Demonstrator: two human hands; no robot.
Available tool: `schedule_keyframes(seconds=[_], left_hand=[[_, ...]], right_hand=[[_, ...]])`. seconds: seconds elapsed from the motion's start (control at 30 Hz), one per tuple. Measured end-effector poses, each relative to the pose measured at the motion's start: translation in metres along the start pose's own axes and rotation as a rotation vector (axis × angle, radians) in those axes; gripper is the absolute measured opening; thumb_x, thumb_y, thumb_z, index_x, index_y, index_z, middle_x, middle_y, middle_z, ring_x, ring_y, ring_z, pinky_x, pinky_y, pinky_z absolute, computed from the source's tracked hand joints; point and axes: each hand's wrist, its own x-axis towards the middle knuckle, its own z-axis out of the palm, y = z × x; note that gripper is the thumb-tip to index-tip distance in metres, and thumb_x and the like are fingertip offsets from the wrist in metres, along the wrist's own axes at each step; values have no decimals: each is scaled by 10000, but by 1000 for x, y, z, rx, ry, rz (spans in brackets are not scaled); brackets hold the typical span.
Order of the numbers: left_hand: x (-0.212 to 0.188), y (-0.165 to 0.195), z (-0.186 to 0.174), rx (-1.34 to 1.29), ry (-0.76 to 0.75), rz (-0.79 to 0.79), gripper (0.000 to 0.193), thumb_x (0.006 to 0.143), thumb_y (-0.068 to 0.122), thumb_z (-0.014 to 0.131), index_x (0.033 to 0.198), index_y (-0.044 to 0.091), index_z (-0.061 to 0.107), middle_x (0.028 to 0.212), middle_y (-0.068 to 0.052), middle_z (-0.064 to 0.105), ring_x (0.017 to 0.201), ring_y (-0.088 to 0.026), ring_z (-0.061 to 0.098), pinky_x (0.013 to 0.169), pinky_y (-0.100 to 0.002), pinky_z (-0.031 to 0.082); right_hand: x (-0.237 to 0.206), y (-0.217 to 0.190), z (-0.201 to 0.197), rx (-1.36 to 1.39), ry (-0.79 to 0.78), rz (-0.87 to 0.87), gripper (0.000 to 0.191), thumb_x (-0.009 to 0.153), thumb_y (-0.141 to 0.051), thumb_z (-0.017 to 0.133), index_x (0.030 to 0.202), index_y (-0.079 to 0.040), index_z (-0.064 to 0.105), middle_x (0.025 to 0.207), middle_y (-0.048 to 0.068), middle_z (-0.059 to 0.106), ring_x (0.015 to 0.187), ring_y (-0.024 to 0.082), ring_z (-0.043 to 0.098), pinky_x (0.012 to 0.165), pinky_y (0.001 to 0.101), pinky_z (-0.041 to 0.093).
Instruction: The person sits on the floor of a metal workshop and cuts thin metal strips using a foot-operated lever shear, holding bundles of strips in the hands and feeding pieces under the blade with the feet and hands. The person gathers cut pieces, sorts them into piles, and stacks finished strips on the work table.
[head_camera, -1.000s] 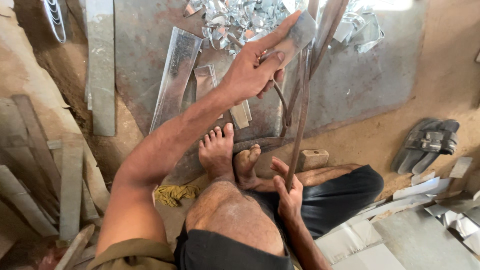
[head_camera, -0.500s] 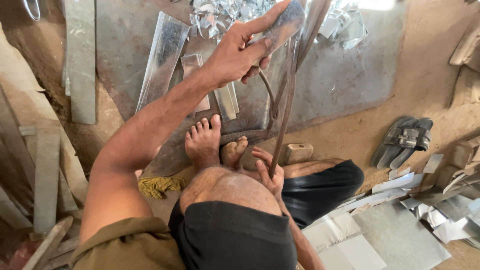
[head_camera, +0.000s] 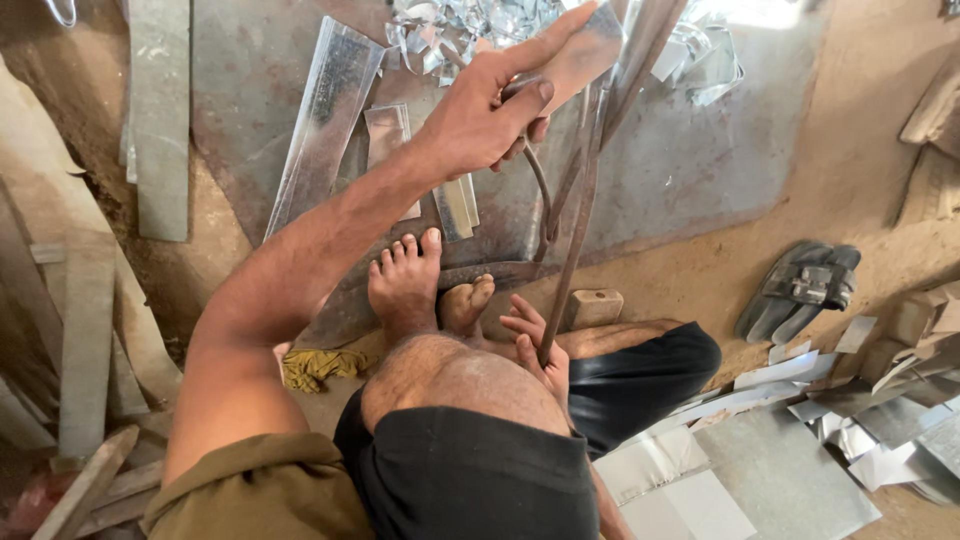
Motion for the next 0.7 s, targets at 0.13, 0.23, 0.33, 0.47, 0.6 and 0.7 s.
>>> schedule_keyframes(seconds=[0.13, 0.23, 0.33, 0.47, 0.6, 0.7], left_hand=[[3, -5, 2, 50, -1, 35, 577, 1181, 92, 465, 1660, 387, 336, 756, 24, 636, 531, -32, 498, 469, -217, 483], [3, -6, 3, 64, 7, 37, 564, 1183, 99, 471, 1655, 380, 343, 757, 23, 646, 525, -29, 503, 459, -219, 485], [4, -5, 3, 70, -2, 50, 548, 1183, 103, 477, 1646, 370, 356, 755, 20, 662, 513, -30, 516, 447, -224, 494], [3, -4, 4, 31, -12, 49, 569, 1163, 73, 472, 1645, 356, 370, 748, 8, 657, 517, -33, 525, 441, -228, 488], [5, -5, 6, -4, -18, 52, 570, 1167, 64, 478, 1642, 359, 370, 754, 2, 658, 539, -39, 523, 460, -224, 488], [5, -5, 0, -282, -42, 46, 562, 1190, 11, 524, 1630, 332, 383, 906, -40, 706, 663, -69, 593, 515, -274, 520]], right_hand=[[-2, -3, -2, 47, 24, 24, 344, 1026, -250, 652, 1254, 1, 702, 1605, 169, 475, 1448, 273, 479, 1127, 403, 462], [7, -2, -3, -68, 4, 45, 398, 1016, -306, 633, 1275, -11, 696, 1622, 168, 464, 1435, 283, 481, 1065, 391, 460], [14, 2, -3, -94, 1, 66, 419, 1012, -334, 620, 1287, -26, 692, 1609, 170, 469, 1450, 273, 475, 1036, 401, 504], [18, 7, -4, -82, -2, 77, 394, 1028, -320, 594, 1268, -25, 700, 1587, 169, 503, 1386, 281, 543, 1028, 407, 529], [13, 6, -6, -72, 15, 60, 375, 1040, -292, 576, 1269, -18, 693, 1578, 166, 512, 1381, 272, 541, 1039, 414, 507], [2, -8, -4, -90, -26, -2, 358, 1091, -273, 559, 1266, -1, 714, 1586, 166, 548, 1440, 280, 532, 1154, 419, 443]])
